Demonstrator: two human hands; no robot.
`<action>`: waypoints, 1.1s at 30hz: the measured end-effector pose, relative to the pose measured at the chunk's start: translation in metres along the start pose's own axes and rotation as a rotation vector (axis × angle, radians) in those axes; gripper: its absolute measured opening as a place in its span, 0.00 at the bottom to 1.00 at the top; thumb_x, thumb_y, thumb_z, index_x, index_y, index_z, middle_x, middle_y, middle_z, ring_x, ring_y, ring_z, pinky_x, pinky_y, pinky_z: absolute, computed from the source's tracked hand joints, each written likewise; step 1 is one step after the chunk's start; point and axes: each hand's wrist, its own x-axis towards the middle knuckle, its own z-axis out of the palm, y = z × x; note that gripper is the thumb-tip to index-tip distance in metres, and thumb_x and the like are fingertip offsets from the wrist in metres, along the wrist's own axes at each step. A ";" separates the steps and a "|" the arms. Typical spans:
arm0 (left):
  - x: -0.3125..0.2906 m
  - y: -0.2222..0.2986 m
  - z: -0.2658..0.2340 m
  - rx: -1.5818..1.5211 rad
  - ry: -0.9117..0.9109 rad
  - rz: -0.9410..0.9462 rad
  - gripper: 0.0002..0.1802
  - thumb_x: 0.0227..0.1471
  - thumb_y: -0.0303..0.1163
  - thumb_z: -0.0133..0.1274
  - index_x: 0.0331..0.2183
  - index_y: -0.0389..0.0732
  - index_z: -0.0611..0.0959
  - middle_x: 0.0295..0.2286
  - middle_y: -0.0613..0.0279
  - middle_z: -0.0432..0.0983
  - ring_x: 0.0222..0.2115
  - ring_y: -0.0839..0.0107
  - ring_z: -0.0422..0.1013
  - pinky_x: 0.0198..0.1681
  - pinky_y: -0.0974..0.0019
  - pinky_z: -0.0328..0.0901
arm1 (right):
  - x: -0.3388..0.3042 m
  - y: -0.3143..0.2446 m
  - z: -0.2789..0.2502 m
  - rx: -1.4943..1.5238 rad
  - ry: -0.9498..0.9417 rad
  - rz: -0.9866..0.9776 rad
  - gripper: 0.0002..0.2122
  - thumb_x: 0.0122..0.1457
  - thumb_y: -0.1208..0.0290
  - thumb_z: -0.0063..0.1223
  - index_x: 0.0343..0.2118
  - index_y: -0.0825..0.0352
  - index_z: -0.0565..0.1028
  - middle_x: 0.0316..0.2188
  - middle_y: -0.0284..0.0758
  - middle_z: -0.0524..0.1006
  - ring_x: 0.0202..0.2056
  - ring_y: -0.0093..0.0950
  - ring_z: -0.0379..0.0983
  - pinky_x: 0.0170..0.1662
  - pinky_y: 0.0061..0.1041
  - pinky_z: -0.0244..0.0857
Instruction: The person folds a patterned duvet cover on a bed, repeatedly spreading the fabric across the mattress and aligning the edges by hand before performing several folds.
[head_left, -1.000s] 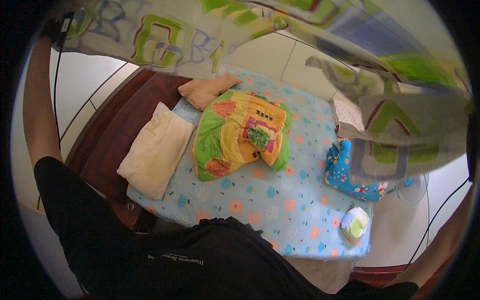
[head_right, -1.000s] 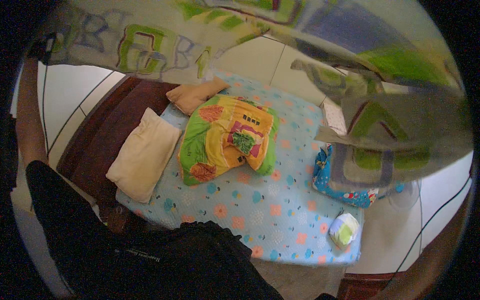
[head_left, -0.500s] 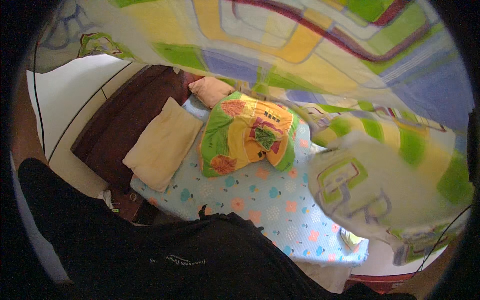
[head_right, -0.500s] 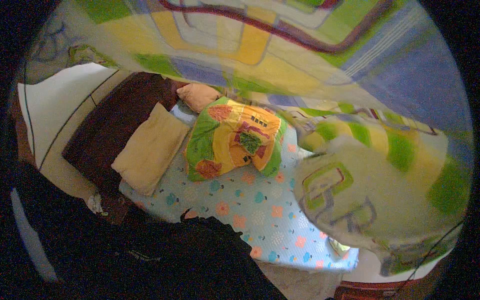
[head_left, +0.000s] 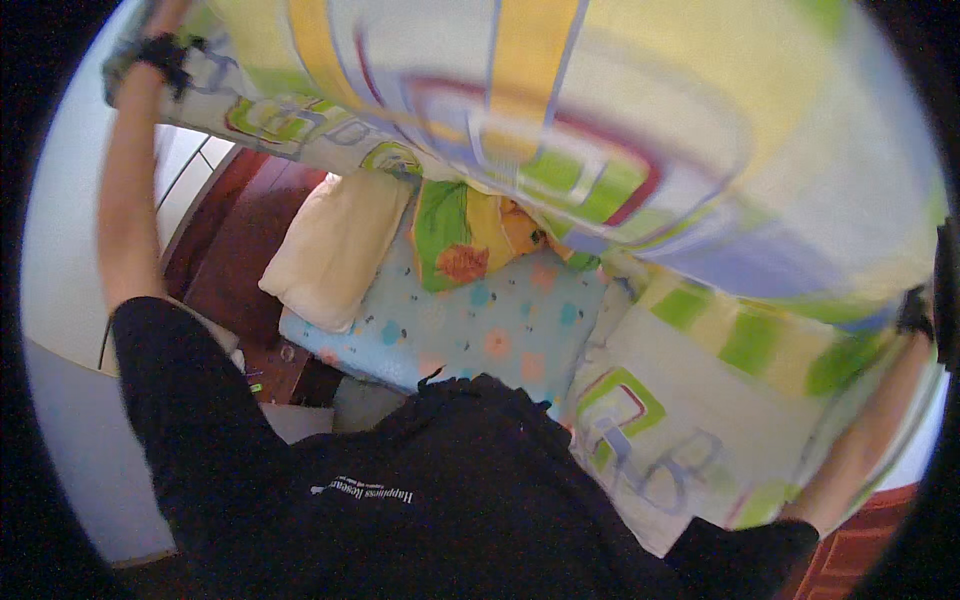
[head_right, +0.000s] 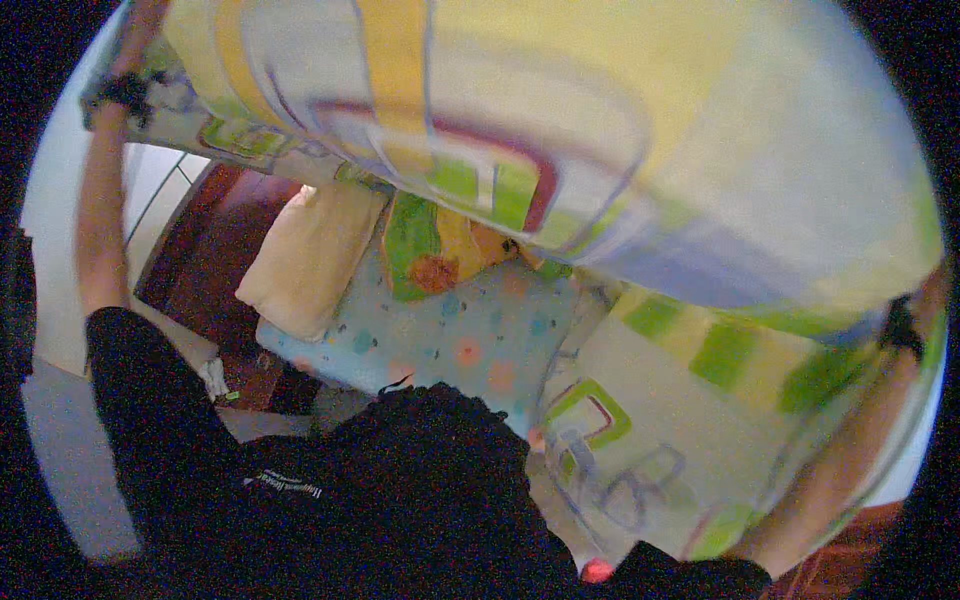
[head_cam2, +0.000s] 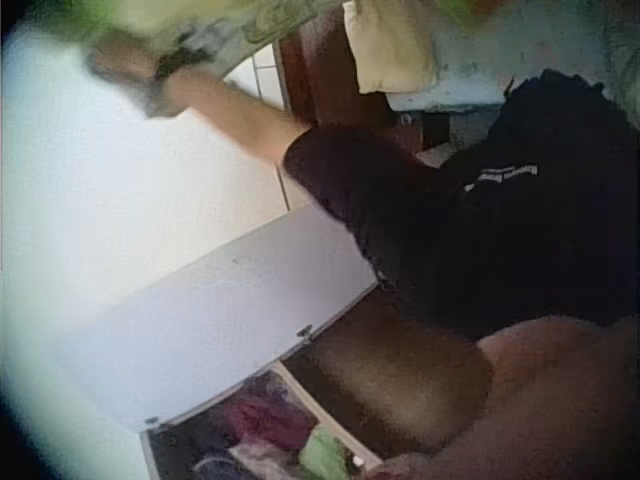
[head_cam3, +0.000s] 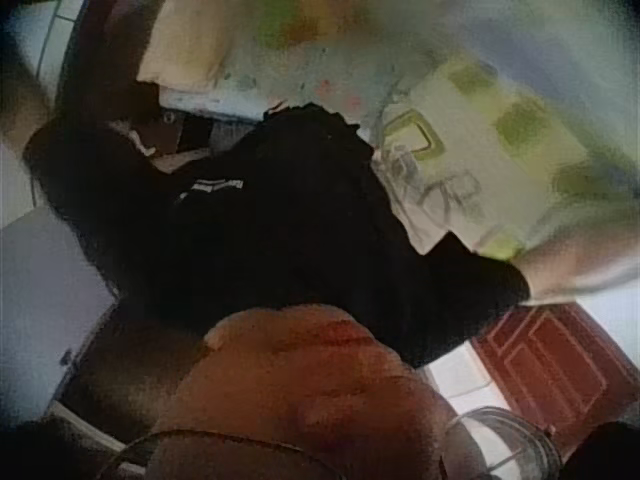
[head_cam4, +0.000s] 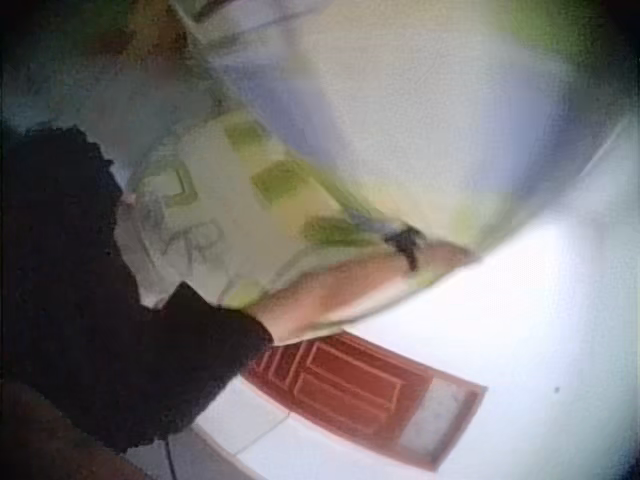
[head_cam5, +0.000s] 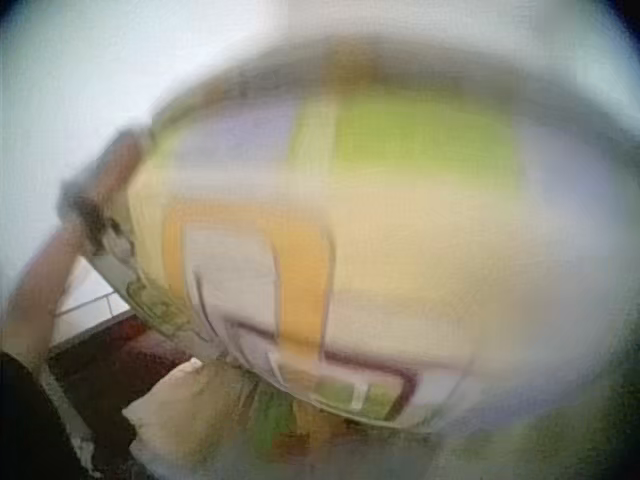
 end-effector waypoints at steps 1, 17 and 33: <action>-0.037 0.018 0.019 0.060 -0.042 0.098 0.11 0.41 0.36 0.43 0.17 0.40 0.74 0.12 0.57 0.66 0.18 0.62 0.65 0.24 0.63 0.61 | -0.018 0.013 0.020 0.009 -0.024 0.018 0.11 0.48 0.71 0.41 0.33 0.71 0.69 0.29 0.39 0.71 0.30 0.29 0.65 0.35 0.27 0.58; -0.753 0.323 -0.347 -0.404 -2.110 -1.404 0.30 0.43 0.49 0.36 0.29 0.27 0.72 0.29 0.35 0.67 0.33 0.44 0.64 0.37 0.52 0.57 | -0.684 -0.020 -0.073 -0.037 -0.250 2.074 0.12 0.47 0.68 0.37 0.28 0.72 0.70 0.23 0.36 0.71 0.22 0.28 0.67 0.23 0.27 0.62; -0.703 0.272 -0.258 -0.282 -1.947 -1.321 0.24 0.45 0.43 0.41 0.15 0.28 0.69 0.10 0.52 0.62 0.13 0.59 0.61 0.18 0.54 0.52 | -0.681 0.028 -0.042 -0.094 -0.245 2.089 0.12 0.47 0.66 0.38 0.33 0.65 0.69 0.29 0.36 0.70 0.29 0.32 0.65 0.32 0.28 0.61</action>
